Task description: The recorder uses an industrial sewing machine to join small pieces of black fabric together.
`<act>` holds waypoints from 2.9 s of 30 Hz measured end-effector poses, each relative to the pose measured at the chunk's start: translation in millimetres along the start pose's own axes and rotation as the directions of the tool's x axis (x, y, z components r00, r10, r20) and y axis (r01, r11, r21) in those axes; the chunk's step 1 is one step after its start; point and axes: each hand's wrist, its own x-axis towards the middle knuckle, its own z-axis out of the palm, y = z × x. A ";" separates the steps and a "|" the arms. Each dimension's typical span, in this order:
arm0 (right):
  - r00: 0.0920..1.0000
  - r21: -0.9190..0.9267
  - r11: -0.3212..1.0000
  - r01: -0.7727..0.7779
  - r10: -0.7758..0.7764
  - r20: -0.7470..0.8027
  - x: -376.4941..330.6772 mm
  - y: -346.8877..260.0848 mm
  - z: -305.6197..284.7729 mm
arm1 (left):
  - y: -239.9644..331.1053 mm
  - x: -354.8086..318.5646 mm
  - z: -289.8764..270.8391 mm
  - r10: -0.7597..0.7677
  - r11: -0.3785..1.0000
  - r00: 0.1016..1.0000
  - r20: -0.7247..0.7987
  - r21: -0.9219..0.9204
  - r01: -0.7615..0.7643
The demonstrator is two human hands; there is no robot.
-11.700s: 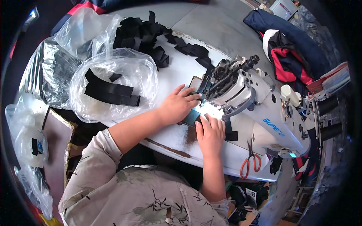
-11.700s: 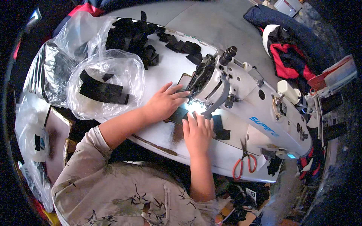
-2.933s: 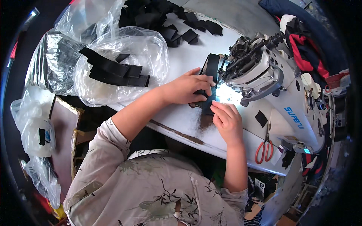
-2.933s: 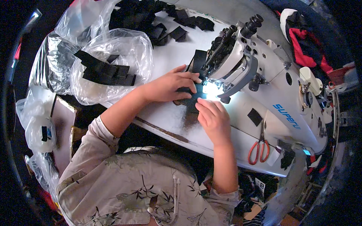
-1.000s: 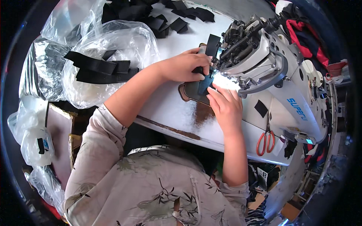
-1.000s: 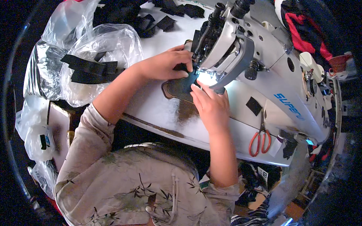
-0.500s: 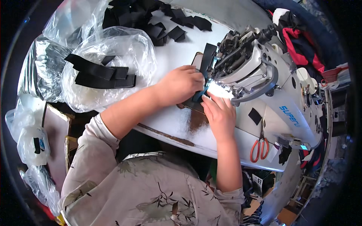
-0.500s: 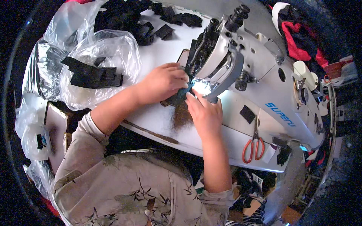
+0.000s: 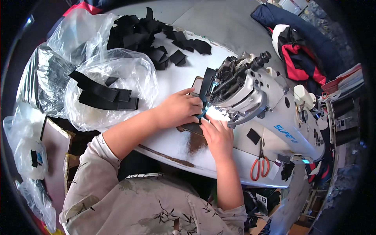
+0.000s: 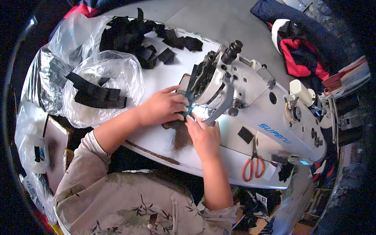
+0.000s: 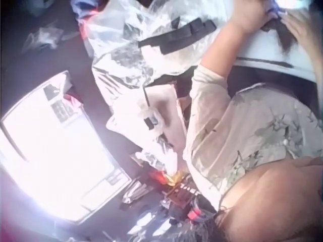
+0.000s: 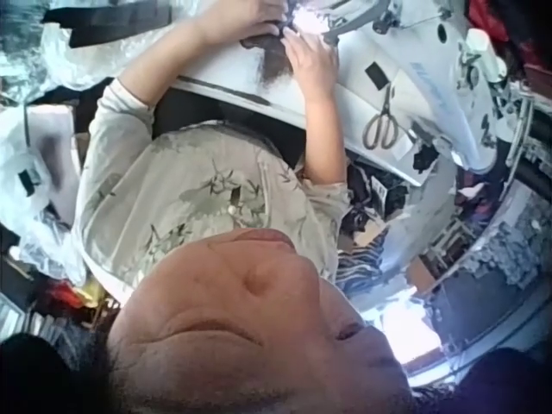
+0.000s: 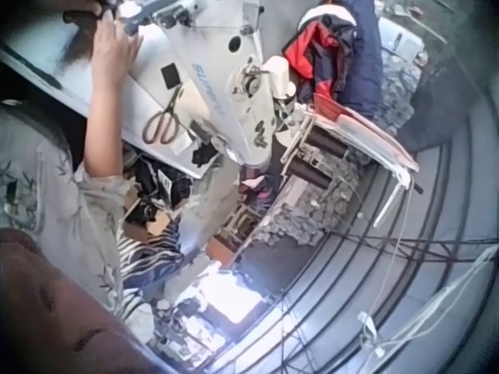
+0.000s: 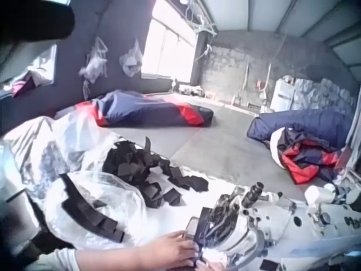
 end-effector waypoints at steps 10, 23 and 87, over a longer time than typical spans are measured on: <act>1.000 0.002 1.000 -0.020 0.020 -0.012 1.1 -1.4 2.0 | -6.7 2.7 4.4 -0.020 0.999 1.000 -0.004 0.032 0.020; 0.999 0.010 1.000 0.019 -0.019 -0.038 -2.1 -4.6 -6.0 | -7.4 -3.2 4.4 0.000 1.000 1.000 -0.018 -0.011 -0.001; 0.994 0.087 0.992 -0.091 0.096 -0.052 -1.2 -3.4 -3.7 | 1.4 0.0 -0.2 -0.014 0.983 0.999 -0.035 0.182 0.020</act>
